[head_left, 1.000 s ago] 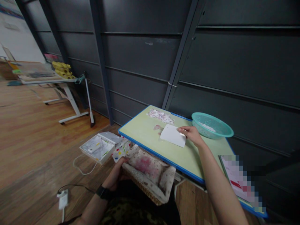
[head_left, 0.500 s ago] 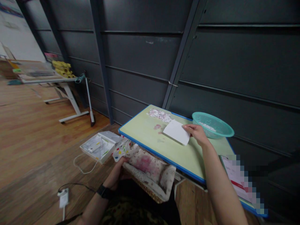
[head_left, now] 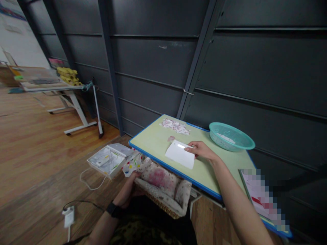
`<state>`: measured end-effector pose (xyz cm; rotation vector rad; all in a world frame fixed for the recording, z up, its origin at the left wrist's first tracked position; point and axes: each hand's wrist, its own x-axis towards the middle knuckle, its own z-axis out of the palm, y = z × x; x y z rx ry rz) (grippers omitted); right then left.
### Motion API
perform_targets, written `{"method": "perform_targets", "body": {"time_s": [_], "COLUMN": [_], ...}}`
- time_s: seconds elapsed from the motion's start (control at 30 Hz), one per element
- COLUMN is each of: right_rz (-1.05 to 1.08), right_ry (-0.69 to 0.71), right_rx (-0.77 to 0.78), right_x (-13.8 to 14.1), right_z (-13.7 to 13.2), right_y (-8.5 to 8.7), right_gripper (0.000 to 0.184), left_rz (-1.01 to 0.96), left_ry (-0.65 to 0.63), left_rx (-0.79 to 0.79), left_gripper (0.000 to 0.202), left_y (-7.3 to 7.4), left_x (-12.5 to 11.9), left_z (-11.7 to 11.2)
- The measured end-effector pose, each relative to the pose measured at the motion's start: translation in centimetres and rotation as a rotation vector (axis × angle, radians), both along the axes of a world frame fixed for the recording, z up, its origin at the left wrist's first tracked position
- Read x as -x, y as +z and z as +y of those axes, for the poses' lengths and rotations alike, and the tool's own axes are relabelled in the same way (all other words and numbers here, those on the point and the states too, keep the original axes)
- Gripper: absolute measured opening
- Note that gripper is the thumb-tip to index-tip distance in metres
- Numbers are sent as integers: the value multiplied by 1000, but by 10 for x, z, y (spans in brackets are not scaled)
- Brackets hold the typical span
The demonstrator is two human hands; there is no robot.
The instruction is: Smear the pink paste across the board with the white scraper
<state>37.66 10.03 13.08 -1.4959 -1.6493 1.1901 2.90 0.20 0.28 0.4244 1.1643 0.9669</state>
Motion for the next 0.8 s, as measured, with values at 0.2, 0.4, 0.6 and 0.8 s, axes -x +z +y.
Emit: {"method": "perform_targets", "body": {"time_s": [0.2, 0.4, 0.6, 0.8], "right_rz": [68, 208, 143, -23], "right_ry": [128, -150, -561, -478], "right_rx": [71, -72, -333, -377], "right_x": [25, 10, -22, -21], "right_z": [-3, 5, 20, 24], "right_y": [-12, -11, -14, -24], "right_gripper": [60, 65, 68, 69], "left_rz": [31, 31, 12, 28], "left_ry": [63, 63, 73, 67], "left_rx": [-34, -40, -46, -10], "left_gripper": [42, 48, 47, 42], "left_y": [16, 18, 19, 21], "left_x": [0, -1, -2, -1], "left_z": [-5, -4, -5, -4]}}
